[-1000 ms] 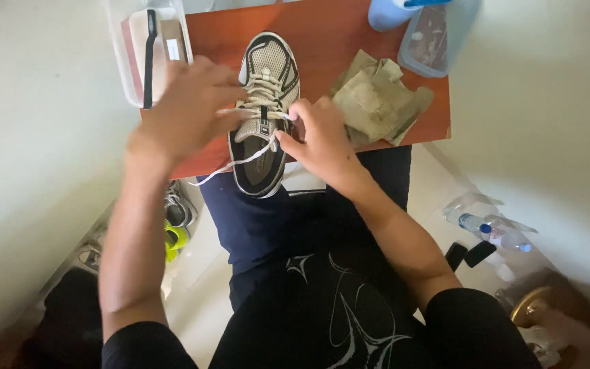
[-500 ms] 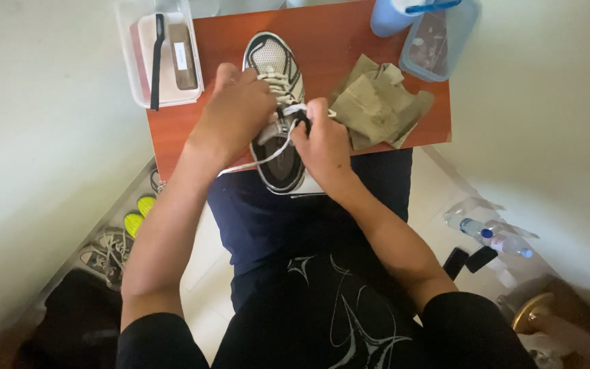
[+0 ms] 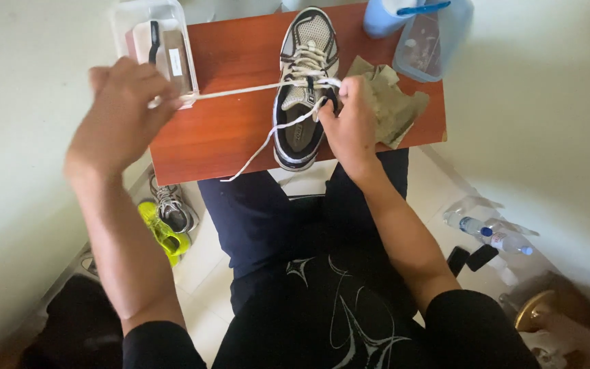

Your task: The person laces a white and black sneaker placed on a wooden table. They thread the white laces through the eyelets, pull them tight, and tie a knot at the top.

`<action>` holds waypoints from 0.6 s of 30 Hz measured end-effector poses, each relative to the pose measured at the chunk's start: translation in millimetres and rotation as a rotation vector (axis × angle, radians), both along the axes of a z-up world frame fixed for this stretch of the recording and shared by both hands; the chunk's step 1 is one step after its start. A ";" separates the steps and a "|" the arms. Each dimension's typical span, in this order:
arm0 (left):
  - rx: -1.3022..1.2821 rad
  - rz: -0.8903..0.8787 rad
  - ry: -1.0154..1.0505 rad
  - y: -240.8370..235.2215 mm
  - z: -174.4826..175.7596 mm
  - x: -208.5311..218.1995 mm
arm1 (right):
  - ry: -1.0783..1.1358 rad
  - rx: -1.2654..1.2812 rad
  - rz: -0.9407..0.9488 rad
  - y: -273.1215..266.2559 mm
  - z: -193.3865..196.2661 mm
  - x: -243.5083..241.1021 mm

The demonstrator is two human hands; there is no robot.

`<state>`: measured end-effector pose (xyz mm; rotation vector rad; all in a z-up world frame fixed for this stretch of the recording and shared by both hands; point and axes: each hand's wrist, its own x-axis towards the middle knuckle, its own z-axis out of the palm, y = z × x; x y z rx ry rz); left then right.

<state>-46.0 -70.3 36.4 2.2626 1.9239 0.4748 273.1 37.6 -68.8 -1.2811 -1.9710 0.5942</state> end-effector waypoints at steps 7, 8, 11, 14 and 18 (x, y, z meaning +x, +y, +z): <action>-0.474 0.390 -0.013 -20.4 8.4 -10.9 | 0.031 -0.045 0.025 2.0 8.0 2.3; -0.511 0.452 0.022 -21.5 4.8 -13.1 | 0.025 -0.057 0.017 1.9 10.2 2.0; -0.532 0.519 0.051 -25.9 1.5 -25.7 | 0.021 -0.082 0.005 2.9 10.3 3.0; -0.491 0.510 0.073 -34.8 -5.9 -42.3 | 0.035 -0.082 -0.004 2.8 9.2 4.0; -0.533 0.443 0.133 -21.4 -3.6 -25.5 | 0.021 -0.041 0.068 4.5 13.9 4.7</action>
